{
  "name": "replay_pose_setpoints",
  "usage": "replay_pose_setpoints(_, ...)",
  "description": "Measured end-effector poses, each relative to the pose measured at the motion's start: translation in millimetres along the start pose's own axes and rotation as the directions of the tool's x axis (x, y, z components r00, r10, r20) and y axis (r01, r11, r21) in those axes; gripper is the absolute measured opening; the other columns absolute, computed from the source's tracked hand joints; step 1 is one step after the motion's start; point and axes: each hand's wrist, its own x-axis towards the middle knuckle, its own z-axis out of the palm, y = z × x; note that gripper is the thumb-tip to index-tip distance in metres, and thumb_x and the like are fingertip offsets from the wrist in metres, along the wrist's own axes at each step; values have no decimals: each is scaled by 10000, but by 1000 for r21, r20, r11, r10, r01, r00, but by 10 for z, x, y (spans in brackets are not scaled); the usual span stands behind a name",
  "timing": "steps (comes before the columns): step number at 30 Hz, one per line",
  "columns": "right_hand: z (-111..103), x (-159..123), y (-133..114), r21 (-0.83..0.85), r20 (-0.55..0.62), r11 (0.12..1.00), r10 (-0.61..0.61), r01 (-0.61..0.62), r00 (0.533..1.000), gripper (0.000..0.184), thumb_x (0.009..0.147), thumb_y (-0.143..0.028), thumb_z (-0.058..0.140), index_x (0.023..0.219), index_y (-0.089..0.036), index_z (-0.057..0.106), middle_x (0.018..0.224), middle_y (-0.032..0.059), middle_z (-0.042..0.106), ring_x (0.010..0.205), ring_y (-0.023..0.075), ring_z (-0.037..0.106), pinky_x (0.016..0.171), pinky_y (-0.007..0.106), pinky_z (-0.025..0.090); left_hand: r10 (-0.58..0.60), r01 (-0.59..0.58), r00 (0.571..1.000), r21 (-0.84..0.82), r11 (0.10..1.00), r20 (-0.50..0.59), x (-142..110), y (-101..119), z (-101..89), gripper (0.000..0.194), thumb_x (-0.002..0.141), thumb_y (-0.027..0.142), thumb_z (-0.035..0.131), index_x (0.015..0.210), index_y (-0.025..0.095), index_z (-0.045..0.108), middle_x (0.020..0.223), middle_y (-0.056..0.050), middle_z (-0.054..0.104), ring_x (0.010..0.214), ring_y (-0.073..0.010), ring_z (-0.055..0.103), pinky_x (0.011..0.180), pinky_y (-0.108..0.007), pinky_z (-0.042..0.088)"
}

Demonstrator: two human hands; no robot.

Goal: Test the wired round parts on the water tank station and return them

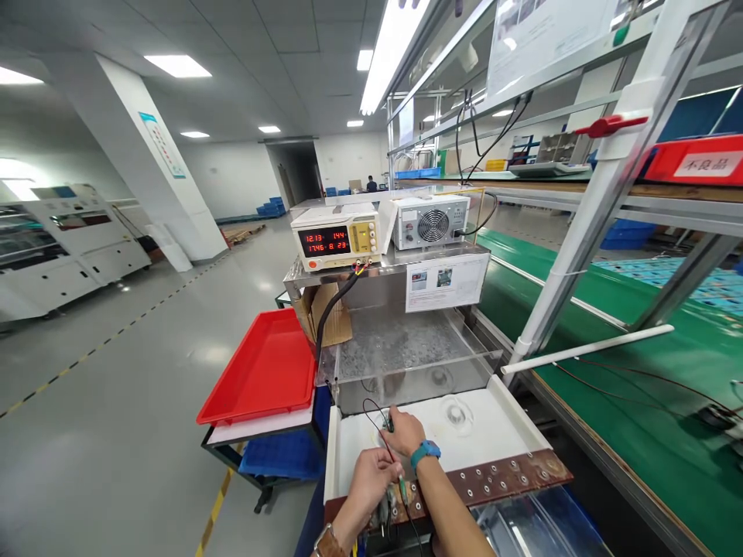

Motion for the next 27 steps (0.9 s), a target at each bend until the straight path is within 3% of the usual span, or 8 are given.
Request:
replay_pose_setpoints(5, 9, 8, 7, -2, -7, 1000, -9, 9, 1000, 338, 822, -405, 632, 1080, -189, 601, 971, 111, 715, 941, 271, 664, 732, 296, 415, 1, -1, 1000, 20, 1000, 21, -17, 23, -14, 153, 579, 302, 685, 610, 164, 627, 561, -26, 668, 546, -141, 590, 577, -249, 436)
replay_pose_setpoints(11, -35, -1, -19, -17, -44, 1000, -17, 16, 999, 332, 790, -392, 644, 1039, -173, 631, 972, 127, 718, 926, 276, 667, 724, 297, 422, 90, -92, 995, 61, 994, 48, -56, 151, -49, 309, 589, 457, 704, 637, 158, 647, 576, -44, 661, 573, -175, 614, 599, -274, 465)
replay_pose_setpoints(14, -110, -38, -55, 27, -134, 1000, -10, 14, 991, 320, 786, -408, 635, 1012, -181, 638, 936, 105, 722, 891, 261, 667, 711, 288, 417, 112, -115, 993, 100, 988, 33, -42, 214, -75, 459, 562, 603, 718, 662, 159, 653, 630, -74, 698, 622, -216, 653, 636, -312, 505)
replay_pose_setpoints(17, -228, -76, -7, 196, -311, 978, 128, -69, 942, 310, 800, -466, 618, 976, -210, 635, 836, 41, 713, 797, 215, 657, 663, 260, 395, 92, -97, 995, 138, 986, 39, 6, 230, -99, 577, 521, 710, 699, 681, 157, 655, 670, -96, 722, 691, -257, 690, 704, -355, 537)
replay_pose_setpoints(20, -483, -202, 246, 417, -477, 901, 326, -117, 816, 272, 786, -467, 642, 888, -214, 629, 698, -12, 660, 663, 162, 608, 586, 232, 353, 29, -33, 999, 156, 987, 29, 63, 200, -132, 636, 492, 714, 708, 776, 147, 671, 735, -109, 747, 758, -286, 719, 763, -390, 557)
replay_pose_setpoints(22, -772, -380, 571, 522, -570, 849, 419, -83, 706, 258, 779, -458, 647, 849, -211, 623, 628, -35, 609, 592, 138, 561, 550, 221, 332, -17, 14, 1000, 142, 990, 19, 107, 178, -160, 645, 477, 684, 721, 837, 152, 659, 781, -114, 760, 772, -291, 726, 776, -405, 565)
replay_pose_setpoints(25, -1335, -799, 1262, 580, -685, 810, 540, -83, 489, 297, 778, -497, 614, 824, -204, 625, 595, -39, 571, 555, 135, 520, 533, 223, 330, -69, 64, 997, 121, 991, 35, 182, 164, -198, 639, 460, 621, 742, 889, 161, 631, 797, -116, 767, 775, -293, 729, 796, -421, 569)
replay_pose_setpoints(27, -1694, -1151, 1792, 599, -704, 774, 631, -206, 325, 326, 799, -517, 574, 832, -198, 633, 636, -13, 597, 586, 152, 538, 535, 234, 339, -104, 94, 992, 129, 987, 71, 229, 156, -209, 623, 444, 588, 756, 880, 162, 625, 782, -117, 765, 777, -303, 729, 804, -429, 570)
